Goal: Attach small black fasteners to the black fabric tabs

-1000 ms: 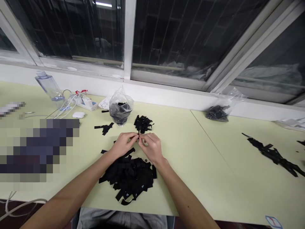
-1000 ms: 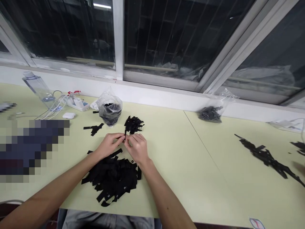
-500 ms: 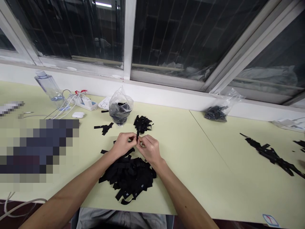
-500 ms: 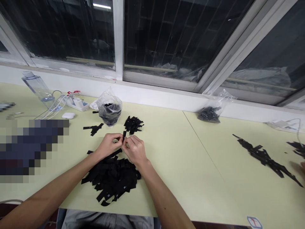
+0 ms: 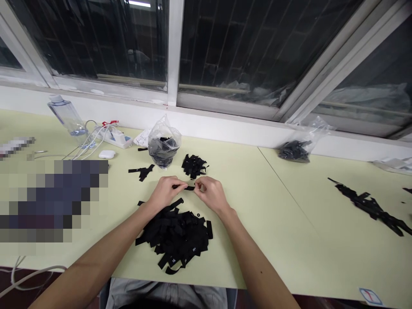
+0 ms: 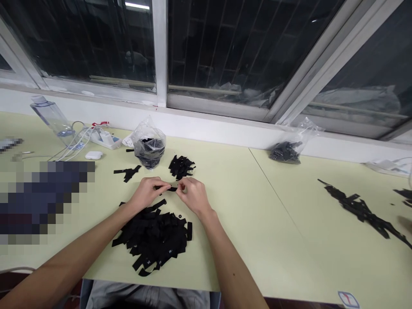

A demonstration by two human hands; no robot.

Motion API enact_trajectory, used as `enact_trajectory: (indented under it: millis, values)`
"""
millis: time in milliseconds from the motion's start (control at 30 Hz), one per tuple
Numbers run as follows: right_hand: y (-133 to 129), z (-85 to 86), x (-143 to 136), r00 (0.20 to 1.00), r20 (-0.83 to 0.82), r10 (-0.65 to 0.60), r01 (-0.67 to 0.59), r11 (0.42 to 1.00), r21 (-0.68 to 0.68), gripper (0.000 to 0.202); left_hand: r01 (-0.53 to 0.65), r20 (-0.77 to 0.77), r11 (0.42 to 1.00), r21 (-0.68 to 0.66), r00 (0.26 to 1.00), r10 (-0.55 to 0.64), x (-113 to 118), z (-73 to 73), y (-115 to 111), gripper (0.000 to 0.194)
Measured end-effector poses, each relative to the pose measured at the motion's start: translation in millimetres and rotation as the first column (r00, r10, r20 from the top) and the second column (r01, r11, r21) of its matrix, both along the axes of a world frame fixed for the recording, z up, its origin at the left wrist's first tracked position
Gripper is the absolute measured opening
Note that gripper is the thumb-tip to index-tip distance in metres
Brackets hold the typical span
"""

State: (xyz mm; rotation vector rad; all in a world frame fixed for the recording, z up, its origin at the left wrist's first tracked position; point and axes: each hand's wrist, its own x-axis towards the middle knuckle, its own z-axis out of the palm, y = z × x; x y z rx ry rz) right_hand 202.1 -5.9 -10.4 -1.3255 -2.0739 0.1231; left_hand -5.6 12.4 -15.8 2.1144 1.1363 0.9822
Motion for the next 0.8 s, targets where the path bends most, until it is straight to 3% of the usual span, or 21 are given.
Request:
enact_trajectory:
  millis: [167, 400, 533, 667, 800]
  values:
    - [3, -3.9, 3, 0.991, 0.125, 0.056, -0.046, 0.996, -0.079, 0.014, 0.011, -0.043, 1.000, -0.017, 0.999, -0.012, 2, -6.8, 1, 0.018]
    - [5, -7.1, 6, 0.988, 0.134, 0.080, -0.080, 0.997, -0.009, 0.015, 0.009, -0.086, 1.000, 0.026, 0.996, -0.007, 1, -4.0, 1, 0.028]
    - [4, -5.0, 7, 0.987, 0.136, 0.087, -0.087, 0.996, -0.001, 0.017, 0.006, -0.027, 0.999, 0.048, 1.000, -0.004, 0, 0.7, -1, 0.025]
    - [3, -1.0, 6, 0.995, 0.089, 0.041, -0.041, 0.999, -0.007, 0.024, -0.014, 0.054, 0.997, 0.079, 0.998, 0.009, -1, 7.0, -2, 0.025]
    - [2, 1.1, 1, 0.998, -0.061, 0.035, -0.034, 0.999, 0.016, 0.029, -0.013, 0.090, 0.995, 0.094, 0.996, 0.005, -4, 11.8, -3, 0.027]
